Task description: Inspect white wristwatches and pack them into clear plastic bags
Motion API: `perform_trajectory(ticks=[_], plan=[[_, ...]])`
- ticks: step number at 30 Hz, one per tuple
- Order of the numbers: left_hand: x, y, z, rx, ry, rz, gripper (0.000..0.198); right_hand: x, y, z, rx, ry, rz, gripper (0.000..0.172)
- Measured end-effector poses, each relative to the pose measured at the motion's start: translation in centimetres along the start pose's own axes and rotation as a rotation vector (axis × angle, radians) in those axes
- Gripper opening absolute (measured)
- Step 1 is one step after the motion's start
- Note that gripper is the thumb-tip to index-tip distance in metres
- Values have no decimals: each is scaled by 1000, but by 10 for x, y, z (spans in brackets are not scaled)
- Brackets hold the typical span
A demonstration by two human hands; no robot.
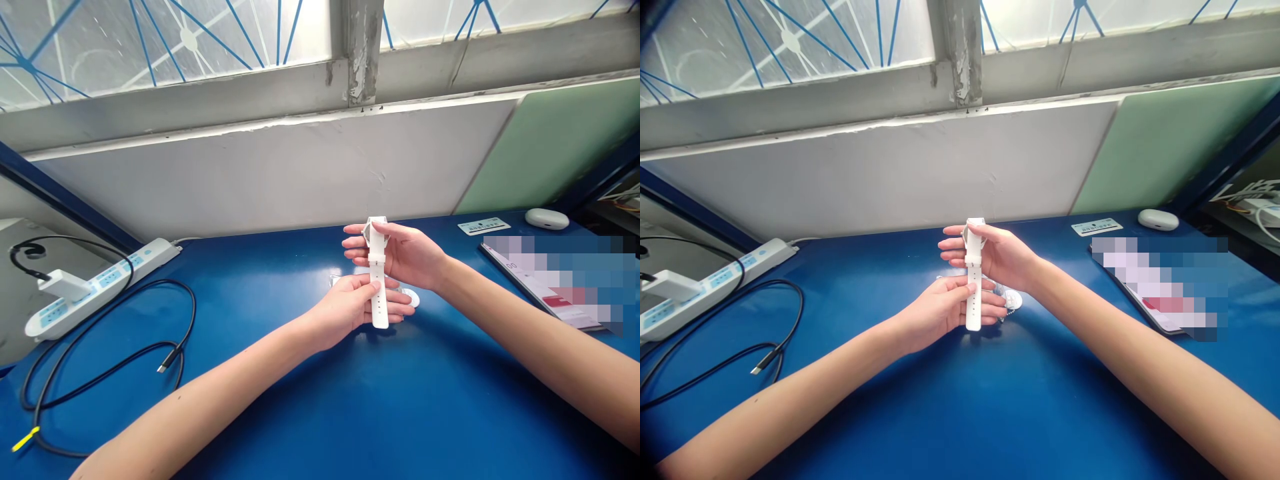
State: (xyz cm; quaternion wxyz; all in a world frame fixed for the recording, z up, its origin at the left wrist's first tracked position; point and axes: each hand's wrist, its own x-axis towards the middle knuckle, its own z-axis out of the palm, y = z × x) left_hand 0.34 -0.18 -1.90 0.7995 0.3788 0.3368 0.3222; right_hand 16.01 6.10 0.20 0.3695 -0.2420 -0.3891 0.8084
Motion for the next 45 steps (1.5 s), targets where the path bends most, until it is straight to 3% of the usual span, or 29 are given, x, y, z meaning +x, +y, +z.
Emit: perform_trajectory(ticks=[9,17,22,28,32,37,45], plan=[[-2,5,0,68,-39,4,22,-4,2,3,-100,-9,-17,25],[-1,7,-1,38,-38,-4,29,-2,-3,4,77,82,-28,24],[1,9,-6,-72,-34,-8,57,-2,-11,9,276,257,-118,47],[1,15,-9,-176,60,-2,79,3,-10,1,176,373,-270,25],[-1,18,-8,-246,1,-14,84,3,-12,-3,175,403,-307,16],[0,15,-5,-211,-20,-20,74,2,-12,1,193,391,-263,13],[2,12,-5,-73,61,183,28,0,1,4,-210,264,-271,22]])
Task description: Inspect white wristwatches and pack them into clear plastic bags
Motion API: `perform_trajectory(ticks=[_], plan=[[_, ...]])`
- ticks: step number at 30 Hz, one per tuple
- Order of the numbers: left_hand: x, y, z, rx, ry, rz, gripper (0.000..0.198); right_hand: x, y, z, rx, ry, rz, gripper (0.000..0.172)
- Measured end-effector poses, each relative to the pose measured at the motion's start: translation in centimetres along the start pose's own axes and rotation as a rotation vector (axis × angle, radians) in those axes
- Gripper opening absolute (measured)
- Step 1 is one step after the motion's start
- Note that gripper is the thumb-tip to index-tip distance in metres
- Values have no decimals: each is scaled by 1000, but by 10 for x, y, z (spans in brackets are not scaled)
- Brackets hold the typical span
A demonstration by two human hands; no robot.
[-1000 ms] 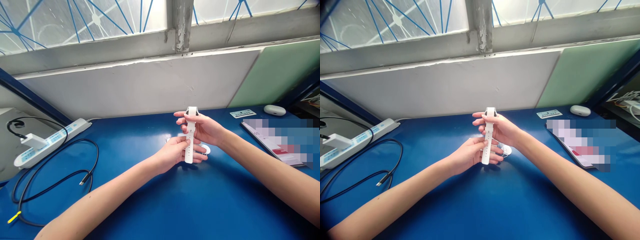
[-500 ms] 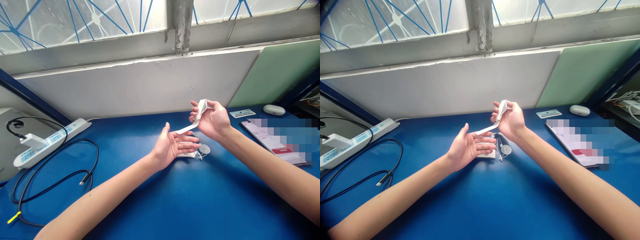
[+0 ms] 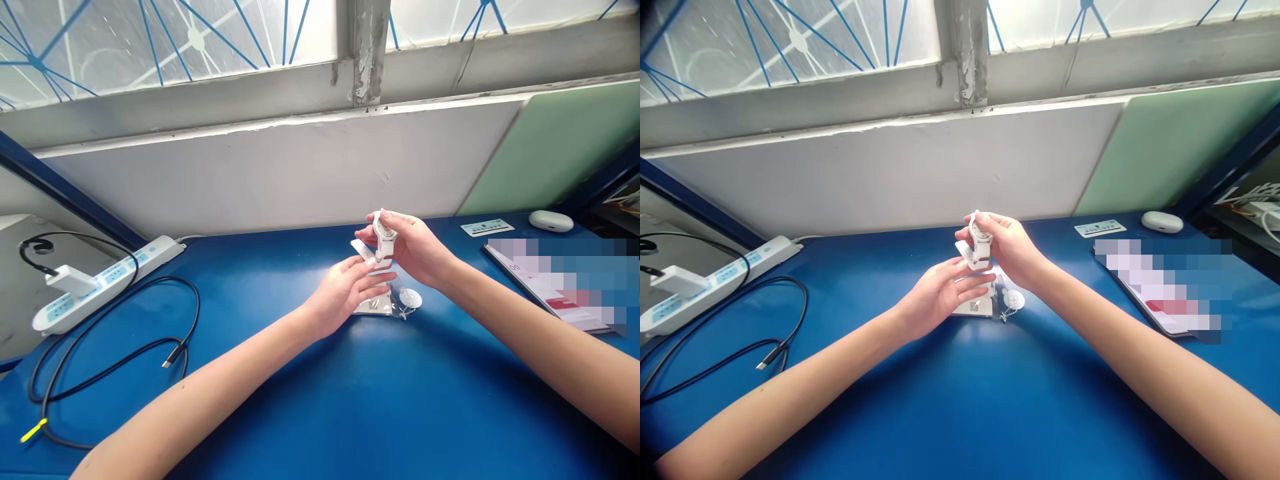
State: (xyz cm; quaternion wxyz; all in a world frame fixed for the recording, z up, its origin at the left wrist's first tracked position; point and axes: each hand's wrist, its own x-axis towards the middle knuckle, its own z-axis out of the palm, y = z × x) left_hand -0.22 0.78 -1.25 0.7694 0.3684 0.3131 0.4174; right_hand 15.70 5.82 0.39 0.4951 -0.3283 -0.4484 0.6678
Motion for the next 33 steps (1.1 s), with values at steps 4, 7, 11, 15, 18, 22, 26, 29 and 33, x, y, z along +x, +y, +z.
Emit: perform_trajectory(ticks=[4,7,11,15,18,22,26,29,33], plan=[[0,-3,-1,33,17,16,29,1,5,-1,-159,-1,-137,23],[-1,-7,-1,63,23,26,31,1,7,-1,-307,-3,-202,21],[-3,-7,1,101,5,21,37,-2,6,1,-414,-12,-177,27],[-4,-5,2,107,-33,-14,42,-2,7,0,-331,-23,-129,28],[-5,-4,3,101,-60,-42,40,0,9,-1,-252,-39,-102,26],[-7,-4,5,99,-97,-61,42,-1,8,-1,-196,-60,-37,25],[-8,-4,7,100,-119,-88,46,-2,6,0,-182,-89,26,24],[-9,-5,7,120,-117,-81,45,-2,6,-1,-162,-107,46,22],[-10,-5,10,146,-120,-97,44,-2,3,1,-21,-154,158,24]])
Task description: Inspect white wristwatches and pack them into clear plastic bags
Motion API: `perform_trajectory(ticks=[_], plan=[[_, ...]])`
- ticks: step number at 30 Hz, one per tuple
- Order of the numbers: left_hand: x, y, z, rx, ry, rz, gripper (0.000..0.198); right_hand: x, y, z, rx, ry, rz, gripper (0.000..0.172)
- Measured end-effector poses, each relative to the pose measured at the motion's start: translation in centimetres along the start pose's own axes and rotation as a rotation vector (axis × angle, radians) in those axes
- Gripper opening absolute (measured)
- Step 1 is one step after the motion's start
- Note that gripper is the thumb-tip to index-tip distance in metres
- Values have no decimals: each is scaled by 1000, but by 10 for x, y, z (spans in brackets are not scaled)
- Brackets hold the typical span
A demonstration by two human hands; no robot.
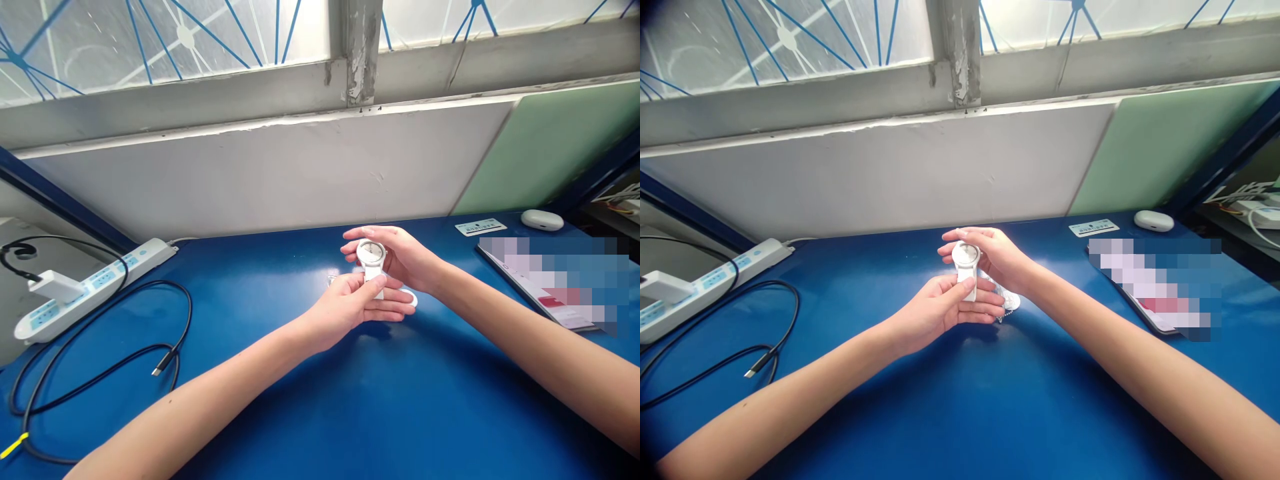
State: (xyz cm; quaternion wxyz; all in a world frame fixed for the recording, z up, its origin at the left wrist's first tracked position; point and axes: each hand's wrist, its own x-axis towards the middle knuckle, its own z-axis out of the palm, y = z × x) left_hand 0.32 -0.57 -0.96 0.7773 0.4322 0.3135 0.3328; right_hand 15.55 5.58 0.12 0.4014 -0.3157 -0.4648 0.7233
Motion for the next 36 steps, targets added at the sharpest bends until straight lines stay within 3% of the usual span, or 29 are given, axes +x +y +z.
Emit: perform_trajectory(ticks=[5,12,20,26,36], plan=[[0,0,4,84,33,-38,38,-2,-7,2,244,-156,175,45],[1,-2,5,101,108,-119,30,-4,-9,-2,232,-293,155,54],[0,3,4,56,71,-121,40,-3,-9,-3,263,-259,163,52],[1,4,2,2,63,-114,37,-1,-7,-5,237,-217,151,49],[1,2,7,75,119,-151,38,-4,-8,-1,172,-341,56,49]])
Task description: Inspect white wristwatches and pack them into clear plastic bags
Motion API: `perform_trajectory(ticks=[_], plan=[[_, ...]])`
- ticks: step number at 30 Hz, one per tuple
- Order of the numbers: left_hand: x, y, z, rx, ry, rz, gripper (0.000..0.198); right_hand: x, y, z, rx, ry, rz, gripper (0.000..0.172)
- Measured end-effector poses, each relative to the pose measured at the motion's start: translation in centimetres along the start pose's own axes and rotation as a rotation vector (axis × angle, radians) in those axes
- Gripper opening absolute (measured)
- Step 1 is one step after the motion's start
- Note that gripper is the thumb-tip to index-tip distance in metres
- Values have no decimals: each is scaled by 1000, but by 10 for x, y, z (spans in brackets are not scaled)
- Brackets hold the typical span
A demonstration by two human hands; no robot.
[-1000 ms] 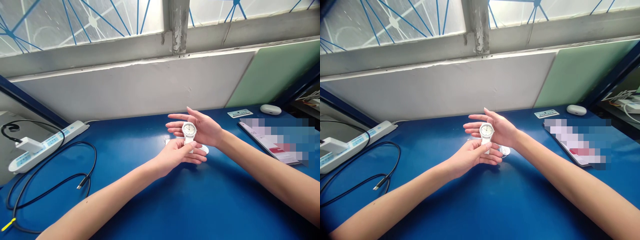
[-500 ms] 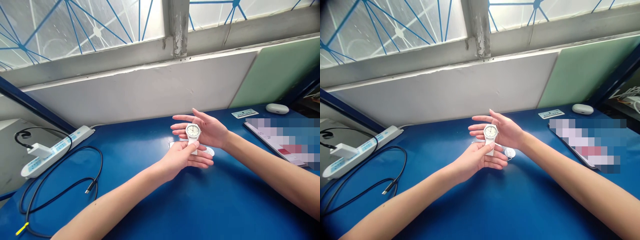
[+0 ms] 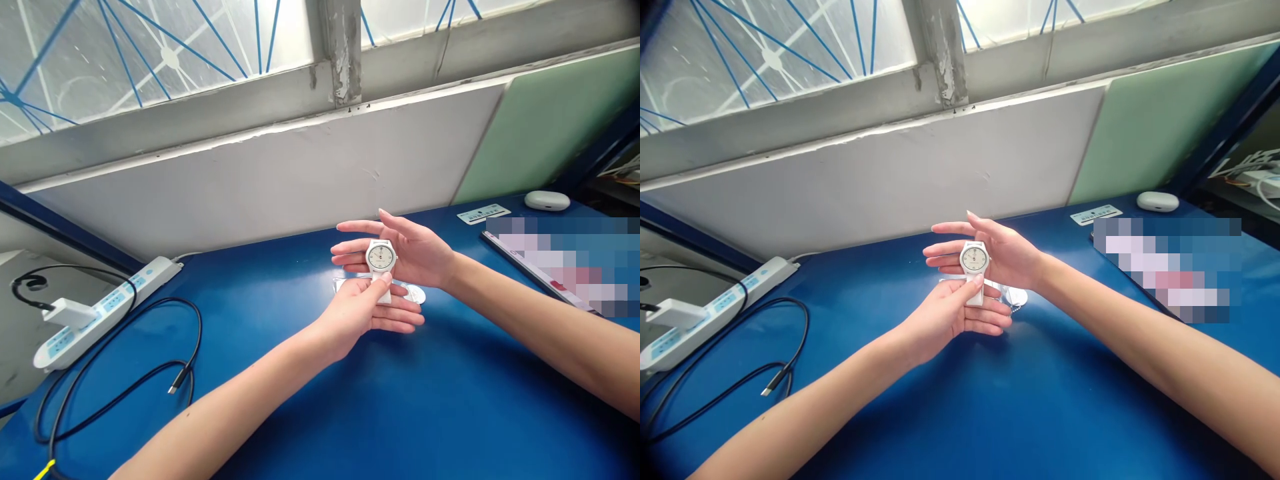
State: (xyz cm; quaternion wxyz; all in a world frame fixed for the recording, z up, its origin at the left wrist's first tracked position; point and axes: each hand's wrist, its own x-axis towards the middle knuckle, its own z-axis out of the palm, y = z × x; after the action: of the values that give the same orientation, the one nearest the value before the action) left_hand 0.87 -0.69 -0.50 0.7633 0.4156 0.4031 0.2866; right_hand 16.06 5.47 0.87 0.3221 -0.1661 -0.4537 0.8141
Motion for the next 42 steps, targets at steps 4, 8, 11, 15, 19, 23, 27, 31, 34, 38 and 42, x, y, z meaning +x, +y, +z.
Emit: perform_trajectory(ticks=[4,8,11,15,19,23,27,31,34,38,42], plan=[[-1,-2,-2,-12,-44,19,40,0,3,0,-49,35,-14,47],[-1,-3,-5,-61,-83,19,39,1,8,1,-103,120,-43,46],[-1,1,-7,-71,-86,23,38,1,7,2,-149,149,-61,46],[-1,11,-12,-16,13,86,37,-1,-1,-1,-337,209,-129,38],[0,14,-21,237,95,238,36,-13,-1,-5,-645,313,-227,34],[5,5,-34,884,276,621,27,-36,15,-5,-1003,414,-323,35],[9,-6,-41,1232,305,819,25,-56,33,-4,-1122,499,-404,31],[10,-11,-39,1343,250,817,30,-64,41,-7,-1082,509,-400,26],[12,-10,-40,1331,222,751,29,-67,41,-12,-1069,484,-389,26],[8,-2,-52,1355,116,647,61,-71,36,-24,-1185,499,-422,25],[-4,1,-72,1358,65,493,67,-75,32,-33,-1307,500,-449,22]])
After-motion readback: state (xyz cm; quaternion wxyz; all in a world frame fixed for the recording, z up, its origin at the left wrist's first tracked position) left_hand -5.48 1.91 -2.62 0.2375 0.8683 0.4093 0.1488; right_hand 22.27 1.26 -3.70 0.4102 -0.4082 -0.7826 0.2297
